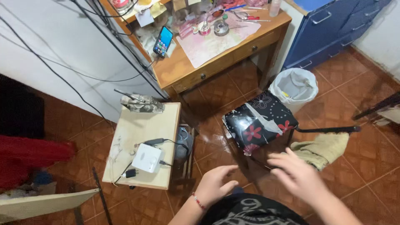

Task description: The person assembles multi-colored dental mold halves by hand, pressing them together and placing them into plastic bags. They also handle a white mold and a yellow mold, adjusting and shaping them on a cluttered work table.

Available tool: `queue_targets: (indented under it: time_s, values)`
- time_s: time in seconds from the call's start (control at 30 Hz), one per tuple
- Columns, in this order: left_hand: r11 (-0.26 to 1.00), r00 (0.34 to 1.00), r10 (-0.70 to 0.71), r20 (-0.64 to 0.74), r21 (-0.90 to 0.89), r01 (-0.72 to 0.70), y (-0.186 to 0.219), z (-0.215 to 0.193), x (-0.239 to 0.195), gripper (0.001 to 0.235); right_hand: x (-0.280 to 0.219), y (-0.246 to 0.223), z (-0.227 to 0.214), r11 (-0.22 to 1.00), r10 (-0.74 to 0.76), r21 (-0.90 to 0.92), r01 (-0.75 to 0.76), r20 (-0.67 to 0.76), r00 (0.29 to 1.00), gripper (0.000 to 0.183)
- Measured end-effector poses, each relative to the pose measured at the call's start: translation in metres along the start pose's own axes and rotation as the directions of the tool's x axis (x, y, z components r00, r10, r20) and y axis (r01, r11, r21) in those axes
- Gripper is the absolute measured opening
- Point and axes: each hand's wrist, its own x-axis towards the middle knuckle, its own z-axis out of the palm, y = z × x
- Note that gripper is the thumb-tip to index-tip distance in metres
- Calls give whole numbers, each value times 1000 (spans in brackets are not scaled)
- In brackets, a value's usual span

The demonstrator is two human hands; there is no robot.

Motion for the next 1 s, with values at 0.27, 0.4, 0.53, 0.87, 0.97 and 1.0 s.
queue_targets:
  time_s: [0.27, 0.4, 0.53, 0.87, 0.97, 1.0]
  values:
    - [989, 961, 28, 274, 131, -66, 7, 17, 93, 47, -49, 67, -95, 877, 253, -335, -344, -286, 924, 32]
    - [951, 935, 198, 294, 172, -256, 11, 62, 141, 45, -77, 86, -156, 829, 224, -417, -374, -365, 904, 32]
    - [931, 883, 188, 431, 207, -300, 36, 119, 191, 47, -128, 117, -217, 762, 278, -439, -477, -443, 852, 26]
    - [894, 750, 160, 641, 228, -385, 165, 347, 327, 59, -321, 216, -387, 626, 540, -287, -724, -510, 669, 30]
    - [846, 710, 34, 703, 359, -395, 290, 368, 366, 54, -368, 234, -420, 552, 605, -237, -799, -546, 580, 32]
    - [772, 694, -253, 675, 573, -276, 339, 369, 379, 53, -378, 238, -428, 549, 596, -216, -808, -576, 559, 32]
